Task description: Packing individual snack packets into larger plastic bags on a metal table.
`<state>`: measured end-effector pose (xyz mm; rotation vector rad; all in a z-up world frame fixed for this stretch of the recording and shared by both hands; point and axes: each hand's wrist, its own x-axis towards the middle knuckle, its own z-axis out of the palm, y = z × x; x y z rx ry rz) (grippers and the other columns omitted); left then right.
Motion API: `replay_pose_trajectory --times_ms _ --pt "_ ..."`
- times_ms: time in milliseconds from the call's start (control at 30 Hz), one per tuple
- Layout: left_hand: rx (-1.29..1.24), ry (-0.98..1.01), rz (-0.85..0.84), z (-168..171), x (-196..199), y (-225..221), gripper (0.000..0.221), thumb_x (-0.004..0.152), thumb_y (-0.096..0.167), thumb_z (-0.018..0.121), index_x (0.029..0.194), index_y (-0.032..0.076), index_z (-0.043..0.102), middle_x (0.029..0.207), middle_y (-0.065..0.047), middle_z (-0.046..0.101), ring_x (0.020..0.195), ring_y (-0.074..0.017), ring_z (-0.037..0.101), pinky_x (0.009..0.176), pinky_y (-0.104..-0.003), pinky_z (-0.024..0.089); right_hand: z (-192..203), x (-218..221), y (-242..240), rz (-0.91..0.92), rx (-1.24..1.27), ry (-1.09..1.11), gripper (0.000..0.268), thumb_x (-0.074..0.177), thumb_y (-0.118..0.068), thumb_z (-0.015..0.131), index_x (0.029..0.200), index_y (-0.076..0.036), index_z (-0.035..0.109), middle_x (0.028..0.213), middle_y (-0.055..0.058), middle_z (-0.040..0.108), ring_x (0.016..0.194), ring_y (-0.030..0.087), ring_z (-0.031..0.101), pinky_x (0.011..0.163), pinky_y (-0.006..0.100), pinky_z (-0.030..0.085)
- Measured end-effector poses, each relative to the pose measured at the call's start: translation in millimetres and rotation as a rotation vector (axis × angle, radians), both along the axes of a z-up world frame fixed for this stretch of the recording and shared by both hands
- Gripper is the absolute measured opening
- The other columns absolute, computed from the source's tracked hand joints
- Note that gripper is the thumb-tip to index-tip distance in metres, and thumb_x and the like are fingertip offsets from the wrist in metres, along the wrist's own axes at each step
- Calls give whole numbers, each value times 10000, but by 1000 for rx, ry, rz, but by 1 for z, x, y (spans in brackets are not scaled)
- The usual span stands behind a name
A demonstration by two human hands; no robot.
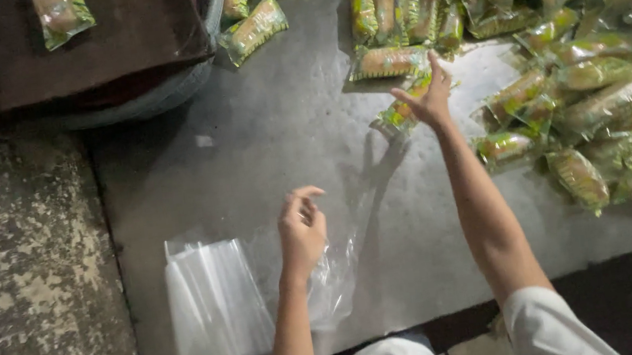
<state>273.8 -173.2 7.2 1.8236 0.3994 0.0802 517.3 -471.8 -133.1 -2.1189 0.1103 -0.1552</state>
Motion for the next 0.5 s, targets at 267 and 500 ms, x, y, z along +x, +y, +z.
replay_pose_trajectory --times_ms 267,500 --pt "157 295 -332 -59 47 -59 740 835 454 725 1497 241 469 1206 -185 595 1177 -409 618 994 -516 498 -71 72 17 120 -679 387 1023 850 -660 729 1642 -396 138 1568 361 274 1475 509 326 1216 590 245" --pt "360 532 -299 -96 136 -99 1186 758 480 848 1615 378 35 1623 -305 74 1215 -568 557 1028 -604 505 -76 74 61 489 -462 421 1122 716 -688 815 1616 -412 205 1591 288 245 1409 498 425 1098 626 429"
